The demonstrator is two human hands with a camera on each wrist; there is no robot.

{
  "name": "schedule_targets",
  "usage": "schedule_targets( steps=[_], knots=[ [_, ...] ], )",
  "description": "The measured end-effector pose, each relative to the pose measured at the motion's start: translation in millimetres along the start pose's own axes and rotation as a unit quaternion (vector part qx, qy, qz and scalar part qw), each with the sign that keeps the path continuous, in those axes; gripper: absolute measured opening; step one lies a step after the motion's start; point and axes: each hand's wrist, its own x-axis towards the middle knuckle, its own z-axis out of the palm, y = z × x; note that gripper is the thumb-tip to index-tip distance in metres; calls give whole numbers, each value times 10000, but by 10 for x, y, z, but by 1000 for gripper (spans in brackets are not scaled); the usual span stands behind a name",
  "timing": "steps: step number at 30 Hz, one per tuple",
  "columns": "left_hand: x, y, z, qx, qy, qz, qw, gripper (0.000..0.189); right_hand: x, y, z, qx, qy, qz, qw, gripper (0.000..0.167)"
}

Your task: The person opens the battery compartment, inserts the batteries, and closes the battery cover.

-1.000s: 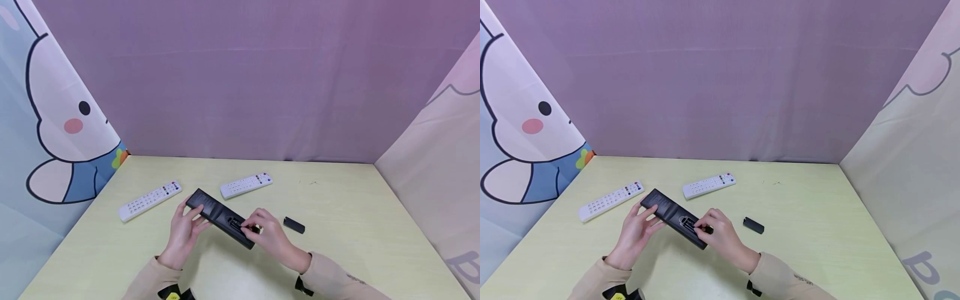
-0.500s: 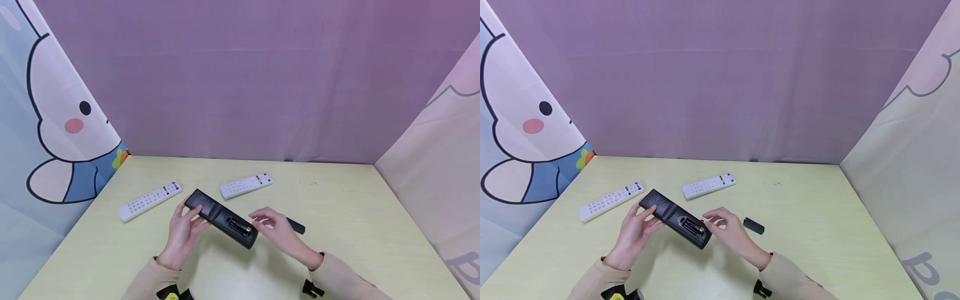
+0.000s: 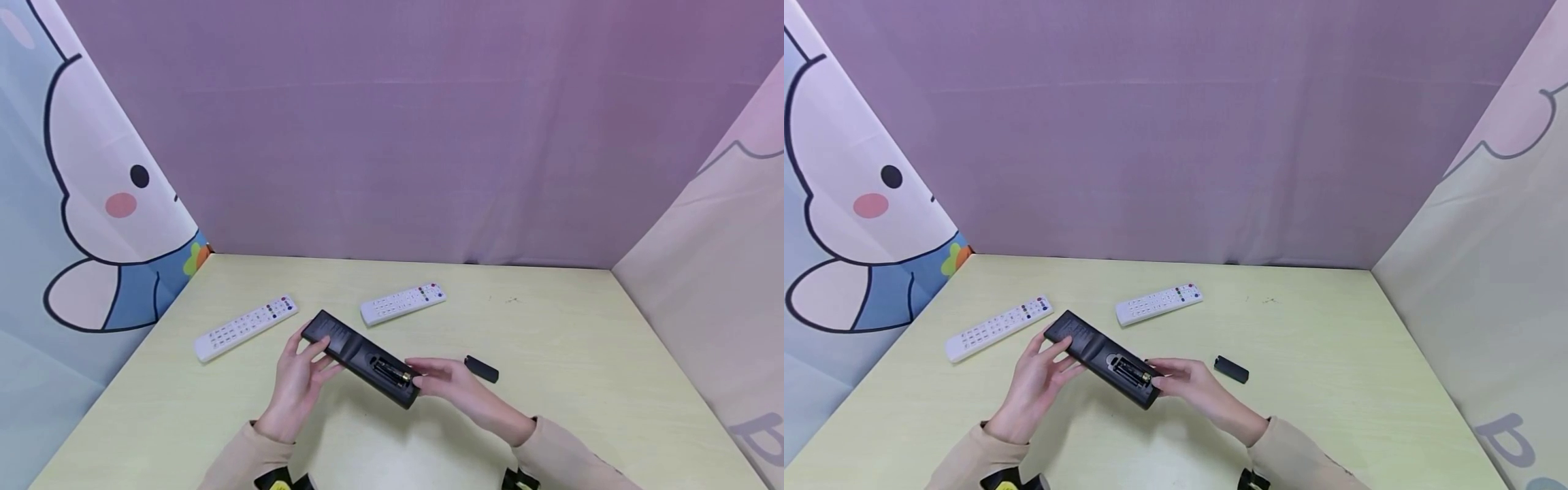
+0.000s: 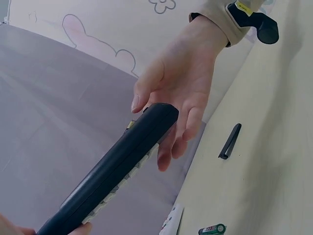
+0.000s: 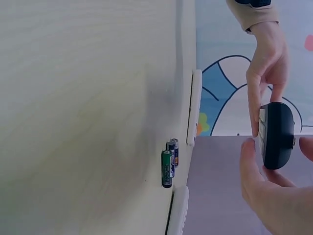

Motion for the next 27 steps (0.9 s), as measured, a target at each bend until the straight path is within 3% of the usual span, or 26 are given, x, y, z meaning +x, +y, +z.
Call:
schedule_targets(
  steps=[8, 27],
  knots=[
    [-16, -8, 3, 80, -50, 7, 10000, 51, 11, 4, 24, 208, -103, 54, 9997, 50],
    [-11, -15, -13, 184, -7, -32, 9998, 57, 85, -1, 117, 79, 353, 117, 9993, 45]
  ],
)
